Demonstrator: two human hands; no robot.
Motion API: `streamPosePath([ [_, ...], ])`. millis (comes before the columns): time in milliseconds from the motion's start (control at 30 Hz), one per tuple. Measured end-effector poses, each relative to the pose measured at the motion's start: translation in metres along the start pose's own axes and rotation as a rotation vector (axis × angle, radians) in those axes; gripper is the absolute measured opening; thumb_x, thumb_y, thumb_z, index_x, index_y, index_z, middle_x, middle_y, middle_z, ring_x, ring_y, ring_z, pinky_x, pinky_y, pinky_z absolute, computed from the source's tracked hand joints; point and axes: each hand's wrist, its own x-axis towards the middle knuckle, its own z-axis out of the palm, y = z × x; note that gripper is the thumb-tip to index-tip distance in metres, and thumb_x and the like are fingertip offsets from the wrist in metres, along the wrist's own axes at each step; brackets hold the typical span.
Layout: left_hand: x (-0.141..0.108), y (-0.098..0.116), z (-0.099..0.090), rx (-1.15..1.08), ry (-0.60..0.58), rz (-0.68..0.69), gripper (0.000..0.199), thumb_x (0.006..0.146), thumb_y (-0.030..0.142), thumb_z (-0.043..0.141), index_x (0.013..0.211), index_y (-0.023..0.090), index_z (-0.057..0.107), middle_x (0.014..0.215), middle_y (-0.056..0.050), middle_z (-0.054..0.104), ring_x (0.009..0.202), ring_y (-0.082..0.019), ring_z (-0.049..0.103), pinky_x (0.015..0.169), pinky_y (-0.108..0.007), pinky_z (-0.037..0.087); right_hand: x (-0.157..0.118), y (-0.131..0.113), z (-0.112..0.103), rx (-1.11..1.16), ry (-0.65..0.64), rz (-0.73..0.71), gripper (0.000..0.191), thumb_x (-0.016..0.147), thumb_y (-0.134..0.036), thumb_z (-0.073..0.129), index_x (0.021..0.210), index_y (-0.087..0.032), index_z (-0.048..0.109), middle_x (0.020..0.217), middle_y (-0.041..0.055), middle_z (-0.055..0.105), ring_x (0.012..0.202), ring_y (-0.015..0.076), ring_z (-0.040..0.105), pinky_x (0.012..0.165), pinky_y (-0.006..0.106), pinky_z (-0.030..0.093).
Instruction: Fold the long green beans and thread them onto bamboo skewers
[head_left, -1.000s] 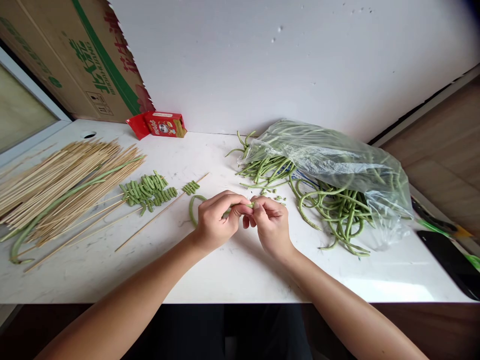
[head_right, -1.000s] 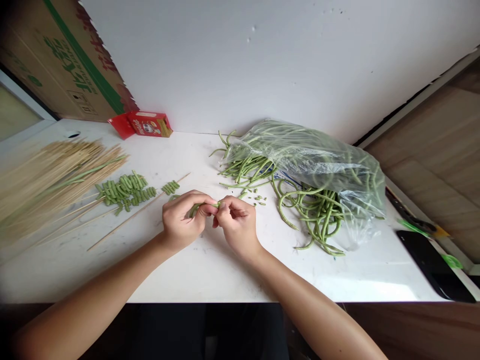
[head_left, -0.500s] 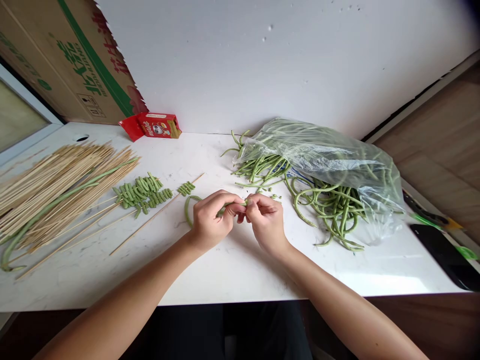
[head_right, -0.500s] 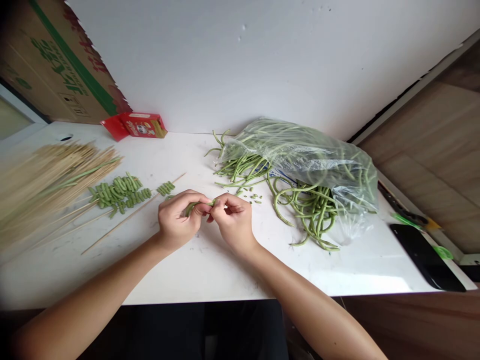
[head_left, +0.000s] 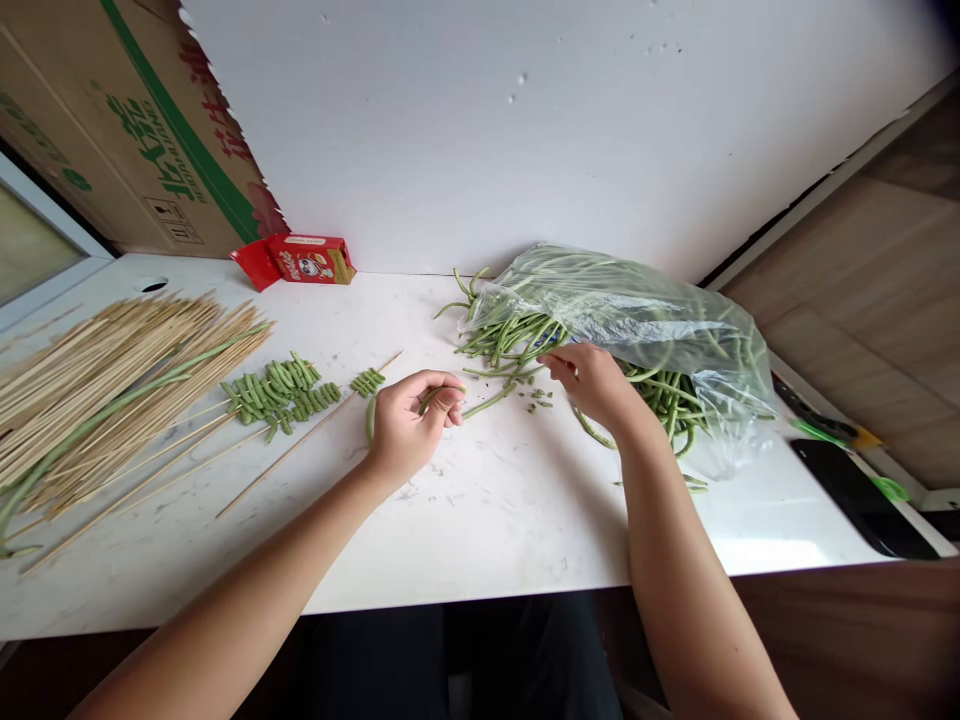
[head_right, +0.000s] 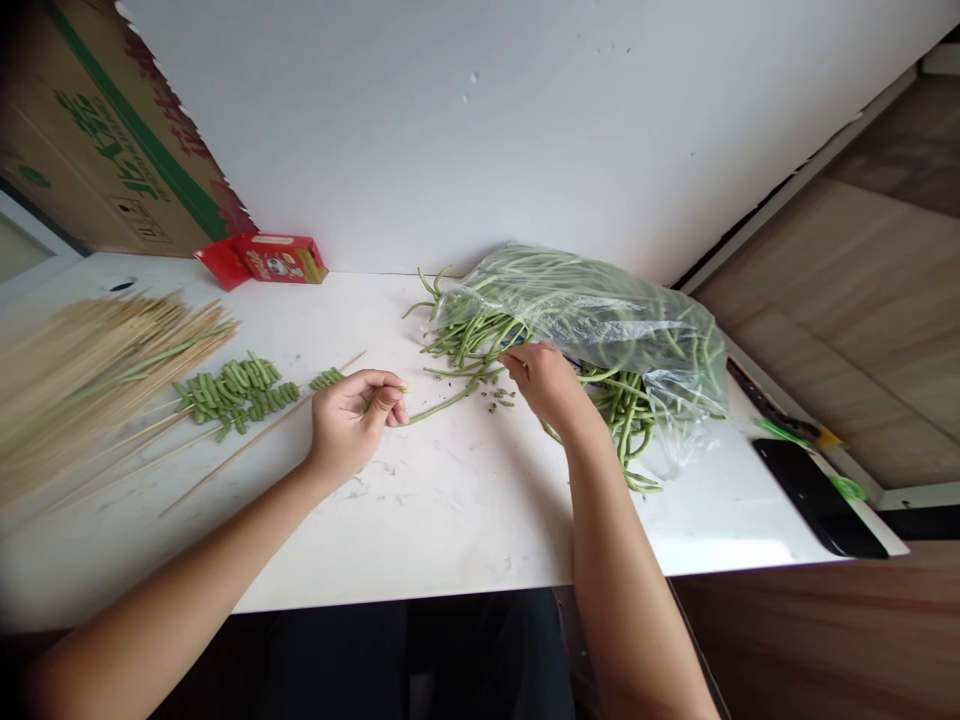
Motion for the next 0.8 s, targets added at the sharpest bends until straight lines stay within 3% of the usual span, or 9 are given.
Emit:
streamPosePath([
  [133, 0.000, -0.004, -0.001, 0.007, -0.044, -0.040, 0.035, 0.093, 0.048, 0.079, 0.091, 0.013, 0.075, 0.067, -0.003, 0.069, 0.056, -0.012, 0.067, 0.053, -0.022, 0.055, -0.007, 0.021, -0.007, -0.119, -0.162, 0.127, 0.029, 0.091, -0.006, 0.063, 0.100, -0.019, 0.086, 0.094, 0.0113, 0.082, 0.081, 0.0257, 0.070, 0.075, 0.034, 0.048],
  [233, -0.001, -0.008, -0.002, 0.002, -0.063, -0.063, 0.035, 0.093, 0.049, 0.079, 0.091, 0.013, 0.076, 0.068, -0.003, 0.068, 0.056, -0.012, 0.066, 0.051, -0.021, 0.053, -0.009, 0.022, -0.005, -0.132, -0.175, 0.172, 0.037, 0.091, -0.003, 0.060, 0.112, -0.019, 0.086, 0.100, 0.0129, 0.083, 0.086, 0.0267, 0.073, 0.076, 0.034, 0.049],
  [333, -0.001, -0.010, -0.002, -0.007, -0.088, -0.095, 0.035, 0.093, 0.048, 0.079, 0.092, 0.013, 0.076, 0.069, -0.003, 0.068, 0.055, -0.011, 0.066, 0.050, -0.021, 0.051, -0.007, 0.017, -0.004, -0.112, -0.100, 0.119, 0.024, 0.095, -0.013, 0.066, 0.105, -0.019, 0.086, 0.099, 0.0120, 0.082, 0.082, 0.0251, 0.072, 0.074, 0.034, 0.048],
  [400, -0.001, -0.011, -0.002, -0.008, -0.108, -0.123, 0.034, 0.092, 0.048, 0.079, 0.093, 0.013, 0.077, 0.070, -0.003, 0.068, 0.054, -0.012, 0.066, 0.051, -0.022, 0.052, -0.006, 0.011, -0.004, -0.077, -0.022, 0.076, 0.016, 0.095, -0.027, 0.072, 0.092, -0.019, 0.086, 0.088, 0.0093, 0.081, 0.073, 0.0224, 0.067, 0.069, 0.033, 0.045],
  [500, -0.001, -0.011, -0.002, -0.018, -0.129, -0.166, 0.034, 0.091, 0.048, 0.081, 0.095, 0.014, 0.077, 0.072, -0.003, 0.070, 0.055, -0.012, 0.067, 0.054, -0.024, 0.053, -0.005, 0.001, -0.001, 0.019, 0.044, 0.059, 0.036, 0.097, -0.047, 0.072, 0.076, -0.018, 0.080, 0.068, 0.0048, 0.073, 0.059, 0.0173, 0.056, 0.062, 0.031, 0.041],
  [600, 0.000, -0.010, -0.002, -0.040, -0.132, -0.196, 0.035, 0.090, 0.049, 0.082, 0.094, 0.014, 0.077, 0.072, -0.004, 0.070, 0.054, -0.012, 0.067, 0.053, -0.024, 0.053, -0.004, -0.005, 0.007, 0.175, 0.026, 0.051, 0.047, 0.105, -0.053, 0.056, 0.080, -0.019, 0.076, 0.066, 0.0021, 0.069, 0.056, 0.0150, 0.053, 0.062, 0.029, 0.041],
  [733, 0.003, -0.010, -0.003, -0.066, -0.120, -0.222, 0.039, 0.088, 0.052, 0.082, 0.093, 0.013, 0.077, 0.071, -0.004, 0.071, 0.053, -0.013, 0.067, 0.052, -0.024, 0.052, -0.003, -0.012, 0.027, 0.359, 0.055, -0.021, 0.025, 0.103, -0.029, 0.051, 0.102, -0.019, 0.074, 0.084, 0.0030, 0.070, 0.072, 0.0178, 0.061, 0.071, 0.030, 0.046],
  [800, 0.004, -0.010, -0.003, -0.075, -0.113, -0.234, 0.041, 0.087, 0.053, 0.083, 0.093, 0.013, 0.077, 0.071, -0.004, 0.072, 0.052, -0.013, 0.067, 0.052, -0.024, 0.052, -0.004, -0.017, 0.037, 0.388, 0.045, -0.072, 0.031, 0.092, -0.012, 0.047, 0.107, -0.018, 0.073, 0.090, 0.0049, 0.071, 0.084, 0.0204, 0.064, 0.079, 0.033, 0.048],
])
